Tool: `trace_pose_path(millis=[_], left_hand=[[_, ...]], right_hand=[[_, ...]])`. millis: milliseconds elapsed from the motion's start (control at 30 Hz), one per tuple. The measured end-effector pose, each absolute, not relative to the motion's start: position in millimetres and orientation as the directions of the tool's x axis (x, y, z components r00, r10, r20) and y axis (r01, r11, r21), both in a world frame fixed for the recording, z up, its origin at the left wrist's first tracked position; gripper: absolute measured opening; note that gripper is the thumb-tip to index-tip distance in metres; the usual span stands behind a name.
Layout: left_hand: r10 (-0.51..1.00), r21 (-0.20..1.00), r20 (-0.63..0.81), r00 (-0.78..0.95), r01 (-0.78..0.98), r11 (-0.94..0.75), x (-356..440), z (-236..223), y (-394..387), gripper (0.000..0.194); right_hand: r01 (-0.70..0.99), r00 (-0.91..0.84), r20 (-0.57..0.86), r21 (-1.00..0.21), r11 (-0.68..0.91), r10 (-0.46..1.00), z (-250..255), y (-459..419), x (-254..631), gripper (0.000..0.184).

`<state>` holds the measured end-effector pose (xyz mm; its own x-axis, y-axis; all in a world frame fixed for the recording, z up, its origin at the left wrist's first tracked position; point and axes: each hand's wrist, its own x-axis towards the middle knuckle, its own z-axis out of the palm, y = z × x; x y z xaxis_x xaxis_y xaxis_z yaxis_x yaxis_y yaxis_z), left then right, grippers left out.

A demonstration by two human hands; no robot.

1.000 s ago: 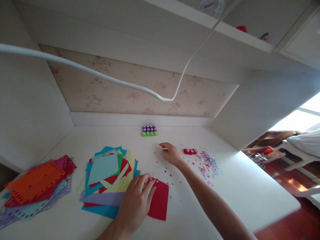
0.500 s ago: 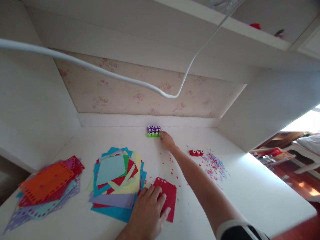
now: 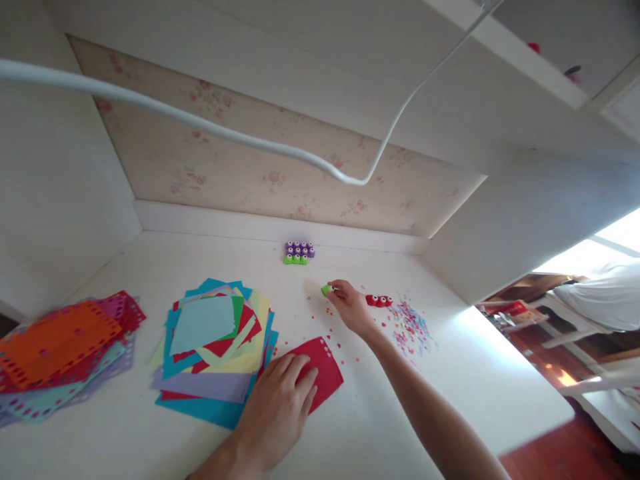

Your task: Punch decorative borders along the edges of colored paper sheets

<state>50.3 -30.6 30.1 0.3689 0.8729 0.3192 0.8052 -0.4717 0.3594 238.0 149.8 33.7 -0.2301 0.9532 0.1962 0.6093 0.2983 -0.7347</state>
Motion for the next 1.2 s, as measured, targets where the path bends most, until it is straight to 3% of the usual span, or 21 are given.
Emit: trace_pose_path(millis=[200, 400, 833, 1067, 1200], left_hand=[[0.895, 0.353, 0.314, 0.318, 0.835, -0.421, 49.0, 21.8, -29.5, 0.046], [0.894, 0.396, 0.307, 0.326, 0.811, -0.431, 49.6, 23.9, -26.8, 0.034], [0.897, 0.424, 0.317, 0.307, 0.8, -0.424, 50.7, 24.8, -24.2, 0.041], [0.905, 0.426, 0.27, 0.328, 0.803, -0.418, 50.7, 27.2, -25.0, 0.046], [0.904, 0.437, 0.272, 0.33, 0.794, -0.422, 50.6, 26.4, -25.2, 0.049]], right_hand=[[0.426, -0.19, 0.151, -0.878, 0.22, 0.97, 32.5, 53.7, 275.7, 0.029], [0.567, -0.14, 0.156, -0.797, 0.208, 0.978, 25.0, 14.5, 281.9, 0.027], [0.639, -0.22, 0.303, -0.673, 0.372, 0.927, 17.7, 17.1, 277.8, 0.021], [0.636, -0.199, 0.286, -0.69, 0.346, 0.937, 15.3, 17.4, 275.8, 0.018], [0.571, -0.174, 0.263, -0.758, 0.315, 0.949, 13.3, 16.0, 276.4, 0.02]])
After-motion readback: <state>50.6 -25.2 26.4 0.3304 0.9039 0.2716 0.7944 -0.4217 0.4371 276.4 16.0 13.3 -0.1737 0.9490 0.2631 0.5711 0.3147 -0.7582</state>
